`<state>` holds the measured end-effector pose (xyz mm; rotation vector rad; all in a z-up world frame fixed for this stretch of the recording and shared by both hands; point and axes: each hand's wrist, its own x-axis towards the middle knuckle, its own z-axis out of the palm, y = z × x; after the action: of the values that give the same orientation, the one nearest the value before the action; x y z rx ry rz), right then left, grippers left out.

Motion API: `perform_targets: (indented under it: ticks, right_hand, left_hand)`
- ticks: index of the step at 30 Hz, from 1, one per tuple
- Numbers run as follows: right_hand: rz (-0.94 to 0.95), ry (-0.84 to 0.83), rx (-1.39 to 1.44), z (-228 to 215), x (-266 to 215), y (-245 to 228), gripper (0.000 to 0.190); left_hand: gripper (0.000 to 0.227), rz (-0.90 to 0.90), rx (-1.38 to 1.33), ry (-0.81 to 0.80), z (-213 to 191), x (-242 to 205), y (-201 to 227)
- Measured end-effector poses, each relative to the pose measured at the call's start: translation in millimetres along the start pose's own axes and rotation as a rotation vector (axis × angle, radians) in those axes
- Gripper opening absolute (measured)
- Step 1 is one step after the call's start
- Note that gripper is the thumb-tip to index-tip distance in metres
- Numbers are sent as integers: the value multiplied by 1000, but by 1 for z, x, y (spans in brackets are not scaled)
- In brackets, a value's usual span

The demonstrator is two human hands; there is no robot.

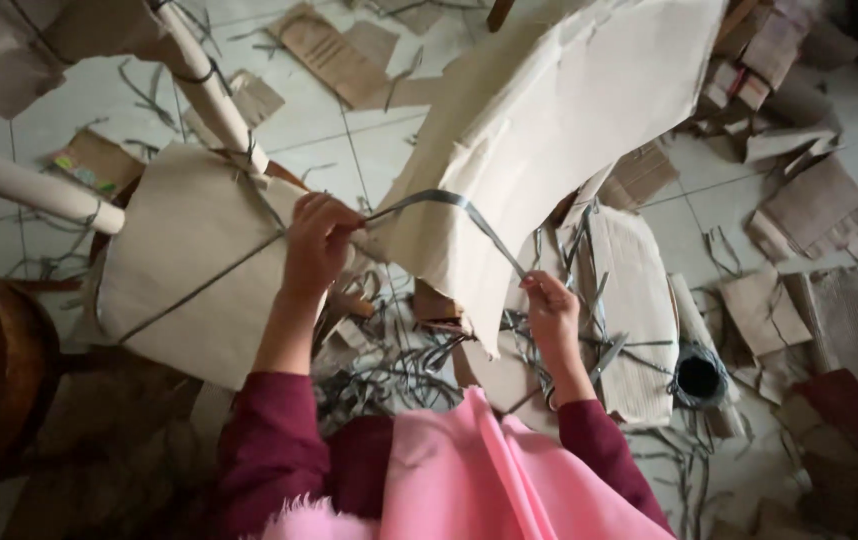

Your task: Wrapping wooden chairs with cardboard and securing them with plastic ties for protection during transport.

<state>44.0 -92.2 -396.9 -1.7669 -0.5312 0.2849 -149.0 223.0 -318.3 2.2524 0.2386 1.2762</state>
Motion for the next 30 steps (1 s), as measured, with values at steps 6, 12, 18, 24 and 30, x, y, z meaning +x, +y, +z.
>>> perform_targets:
  ticks: [6,12,18,24,30]
  right_hand:
    - [-112,43,-45,13,7,56,18]
    - [264,310,785,38,20,59,6]
    - [20,201,144,24,27,91,12]
    - [-76,213,56,30,24,81,17]
    - [-39,201,49,31,25,77,13]
  left_hand:
    - [15,79,52,-35,7,-16,-24]
    - [31,150,-26,-106,34,-48,-92]
    - [24,314,-191,-163,-10,1,-93]
    - [19,237,-256,-296,-14,28,-78]
    - [9,259,-206,-357,-14,23,-84]
